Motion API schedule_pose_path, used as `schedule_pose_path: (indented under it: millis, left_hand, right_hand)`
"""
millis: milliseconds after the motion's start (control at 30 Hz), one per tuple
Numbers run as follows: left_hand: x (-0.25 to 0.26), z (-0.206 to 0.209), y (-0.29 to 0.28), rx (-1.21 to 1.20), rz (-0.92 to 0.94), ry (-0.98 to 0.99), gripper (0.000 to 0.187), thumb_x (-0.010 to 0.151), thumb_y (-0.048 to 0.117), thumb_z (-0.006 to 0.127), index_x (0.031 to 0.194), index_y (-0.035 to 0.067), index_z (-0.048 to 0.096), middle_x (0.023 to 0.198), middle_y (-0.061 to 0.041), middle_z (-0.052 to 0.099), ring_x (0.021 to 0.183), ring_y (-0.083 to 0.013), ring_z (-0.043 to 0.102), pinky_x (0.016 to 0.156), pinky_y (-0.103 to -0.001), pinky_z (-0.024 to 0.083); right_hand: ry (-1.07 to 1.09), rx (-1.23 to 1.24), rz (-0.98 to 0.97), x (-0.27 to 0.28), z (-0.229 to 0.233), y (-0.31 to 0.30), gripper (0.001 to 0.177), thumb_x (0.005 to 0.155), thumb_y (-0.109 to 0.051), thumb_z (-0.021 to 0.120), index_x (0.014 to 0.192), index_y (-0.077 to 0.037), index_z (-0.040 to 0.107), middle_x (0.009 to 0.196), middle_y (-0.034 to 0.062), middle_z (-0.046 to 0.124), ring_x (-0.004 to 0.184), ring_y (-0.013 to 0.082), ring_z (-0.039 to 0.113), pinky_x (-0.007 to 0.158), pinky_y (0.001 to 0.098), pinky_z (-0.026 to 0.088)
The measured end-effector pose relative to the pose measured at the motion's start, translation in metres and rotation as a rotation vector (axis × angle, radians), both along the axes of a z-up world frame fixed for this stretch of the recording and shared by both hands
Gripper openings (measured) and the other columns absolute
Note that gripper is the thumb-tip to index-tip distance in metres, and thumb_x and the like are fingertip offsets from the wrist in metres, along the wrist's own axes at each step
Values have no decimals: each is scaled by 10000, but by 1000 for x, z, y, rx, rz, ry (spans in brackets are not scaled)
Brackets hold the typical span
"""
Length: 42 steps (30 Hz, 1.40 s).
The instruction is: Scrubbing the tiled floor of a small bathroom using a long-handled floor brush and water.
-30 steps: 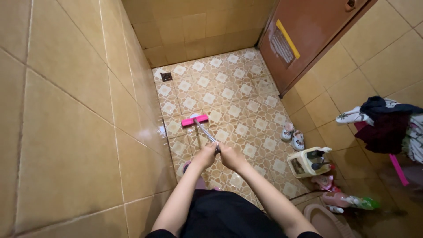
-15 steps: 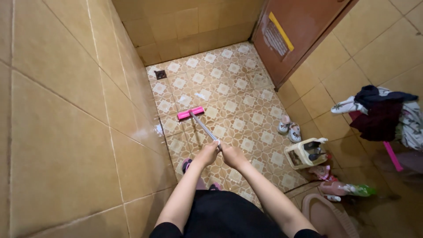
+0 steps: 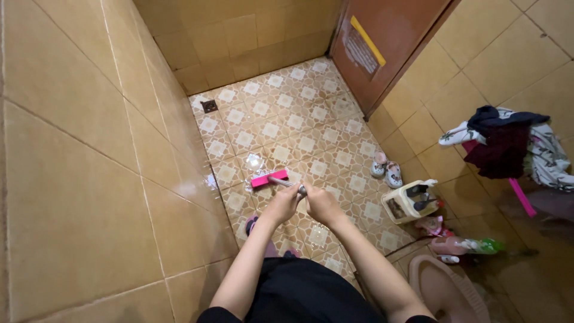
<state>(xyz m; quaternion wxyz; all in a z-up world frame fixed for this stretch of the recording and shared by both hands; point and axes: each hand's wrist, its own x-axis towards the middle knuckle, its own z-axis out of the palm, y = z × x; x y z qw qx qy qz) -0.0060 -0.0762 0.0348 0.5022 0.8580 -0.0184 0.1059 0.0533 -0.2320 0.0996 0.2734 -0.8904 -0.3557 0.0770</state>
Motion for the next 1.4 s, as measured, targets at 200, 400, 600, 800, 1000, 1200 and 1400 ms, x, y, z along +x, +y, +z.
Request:
schedule_pose_path:
  millis: [200,400,600,800,1000,1200,1400]
  left_hand:
    - [-1,10,0,6,-31,-14,385,972,119,643,1347,42,607,1250,-228,681,1139,-420,658,926,-457,562]
    - [-5,44,5,-25,-59,51,355,946,97,654,1300,68,639,1232,-199,707,1124,-411,665,893,-452,568]
    - [4,21,4,-62,-66,-43,364,958,71,636,1320,54,605,1235,-201,696,1128,-403,673,899,-440,571]
    - [6,14,3,3,-8,27,376,964,97,653,1338,79,616,1275,-192,692,1144,-389,671,918,-430,575]
    - [4,14,1,24,-22,15,406,965,82,632,1369,93,599,1305,-184,676,1170,-389,661,944,-444,565]
    - [7,35,-2,38,-59,132,440,963,74,594,1400,119,584,1310,-163,679,1174,-378,661,945,-435,565]
    - [6,3,-8,93,-39,21,446,940,47,634,1379,16,563,1369,-219,625,1235,-389,624,998,-438,541]
  right_hand:
    - [-83,94,64,-2,5,-4,502,815,70,525,1314,29,560,1147,292,692,1042,424,691,862,477,573]
    - [24,-7,32,-2,9,-1,430,830,71,551,1254,1,581,1164,259,698,1073,404,691,885,462,568]
    - [16,95,53,-1,21,0,457,816,97,563,1264,13,578,1170,270,694,1064,420,685,859,464,571]
    - [-29,75,81,5,18,2,511,730,68,600,1240,38,562,1134,285,693,1019,428,695,825,460,580]
    - [40,-6,8,5,13,0,282,883,59,572,1155,2,620,1059,249,724,943,399,736,819,469,594]
    - [6,-35,31,6,13,-5,408,750,37,623,1156,56,581,1010,291,707,888,425,732,751,468,613]
    - [7,8,9,-1,12,-9,315,911,78,521,1202,0,613,994,247,742,877,364,763,742,438,629]
